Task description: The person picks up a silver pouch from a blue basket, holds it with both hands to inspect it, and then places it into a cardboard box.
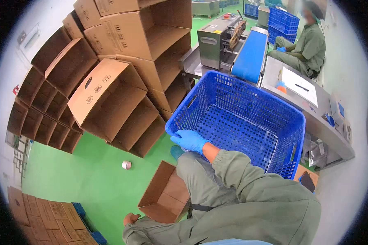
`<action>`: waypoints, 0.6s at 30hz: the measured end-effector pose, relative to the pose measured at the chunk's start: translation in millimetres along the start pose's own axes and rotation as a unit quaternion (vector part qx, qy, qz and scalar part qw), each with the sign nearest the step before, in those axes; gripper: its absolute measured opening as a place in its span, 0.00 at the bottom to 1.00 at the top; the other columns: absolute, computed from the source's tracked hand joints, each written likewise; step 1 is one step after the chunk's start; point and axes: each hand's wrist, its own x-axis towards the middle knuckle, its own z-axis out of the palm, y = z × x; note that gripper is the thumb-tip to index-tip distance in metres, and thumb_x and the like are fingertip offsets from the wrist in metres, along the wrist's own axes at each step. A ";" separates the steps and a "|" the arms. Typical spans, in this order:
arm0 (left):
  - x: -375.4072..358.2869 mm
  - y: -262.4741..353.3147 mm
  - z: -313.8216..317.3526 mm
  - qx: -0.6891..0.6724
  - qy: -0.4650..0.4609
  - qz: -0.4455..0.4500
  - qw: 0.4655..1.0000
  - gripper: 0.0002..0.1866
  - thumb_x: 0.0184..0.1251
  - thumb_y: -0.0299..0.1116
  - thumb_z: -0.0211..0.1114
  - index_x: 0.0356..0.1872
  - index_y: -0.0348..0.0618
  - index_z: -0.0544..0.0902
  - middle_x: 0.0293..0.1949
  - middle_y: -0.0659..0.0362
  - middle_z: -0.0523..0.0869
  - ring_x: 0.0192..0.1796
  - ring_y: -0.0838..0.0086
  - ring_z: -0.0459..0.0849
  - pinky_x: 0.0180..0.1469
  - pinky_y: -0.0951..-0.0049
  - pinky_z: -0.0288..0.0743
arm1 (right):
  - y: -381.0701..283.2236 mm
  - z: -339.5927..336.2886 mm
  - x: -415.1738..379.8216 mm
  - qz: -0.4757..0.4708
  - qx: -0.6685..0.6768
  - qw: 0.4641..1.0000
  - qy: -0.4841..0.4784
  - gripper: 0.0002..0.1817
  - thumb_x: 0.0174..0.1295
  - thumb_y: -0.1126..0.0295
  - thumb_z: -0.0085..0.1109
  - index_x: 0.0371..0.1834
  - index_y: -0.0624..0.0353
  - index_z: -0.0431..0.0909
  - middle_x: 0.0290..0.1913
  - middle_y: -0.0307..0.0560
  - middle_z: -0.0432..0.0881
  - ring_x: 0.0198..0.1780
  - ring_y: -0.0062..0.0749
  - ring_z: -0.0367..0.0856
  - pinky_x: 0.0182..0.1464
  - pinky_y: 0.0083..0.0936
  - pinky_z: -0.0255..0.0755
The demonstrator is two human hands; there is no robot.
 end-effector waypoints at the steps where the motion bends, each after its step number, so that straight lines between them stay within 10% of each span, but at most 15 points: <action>1: -7.0 2.1 -3.0 -0.014 -0.012 -0.009 1.000 0.27 0.48 0.53 0.66 0.43 0.42 0.86 0.45 0.49 0.86 0.48 0.59 0.85 0.50 0.62 0.77 | -0.4 -0.8 -0.5 0.018 0.054 0.998 -0.010 0.24 0.67 0.48 0.48 0.39 0.59 0.79 0.21 0.46 0.79 0.19 0.30 0.77 0.27 0.30 0.69; 9: -15.0 4.5 -5.9 0.007 -0.012 0.016 1.000 0.28 0.49 0.56 0.66 0.42 0.41 0.86 0.45 0.50 0.87 0.49 0.60 0.85 0.50 0.61 0.76 | -10.6 -9.4 -3.0 0.047 0.071 0.996 -0.030 0.25 0.67 0.47 0.46 0.44 0.58 0.80 0.25 0.50 0.82 0.25 0.35 0.82 0.31 0.31 0.73; 11: -17.4 6.2 -6.5 0.027 0.002 0.006 1.000 0.29 0.50 0.58 0.66 0.43 0.44 0.86 0.46 0.51 0.87 0.50 0.61 0.85 0.51 0.62 0.76 | -3.5 -2.9 2.1 0.051 0.038 0.997 -0.036 0.30 0.64 0.42 0.42 0.47 0.58 0.81 0.47 0.57 0.82 0.50 0.51 0.80 0.54 0.40 0.71; 18: -9.3 3.2 -3.8 -0.003 -0.012 0.002 1.000 0.28 0.49 0.55 0.67 0.42 0.40 0.86 0.45 0.50 0.87 0.48 0.60 0.85 0.50 0.61 0.77 | -14.8 -12.5 0.4 0.054 0.040 0.997 -0.042 0.28 0.63 0.45 0.46 0.46 0.60 0.82 0.46 0.59 0.83 0.49 0.52 0.80 0.54 0.41 0.71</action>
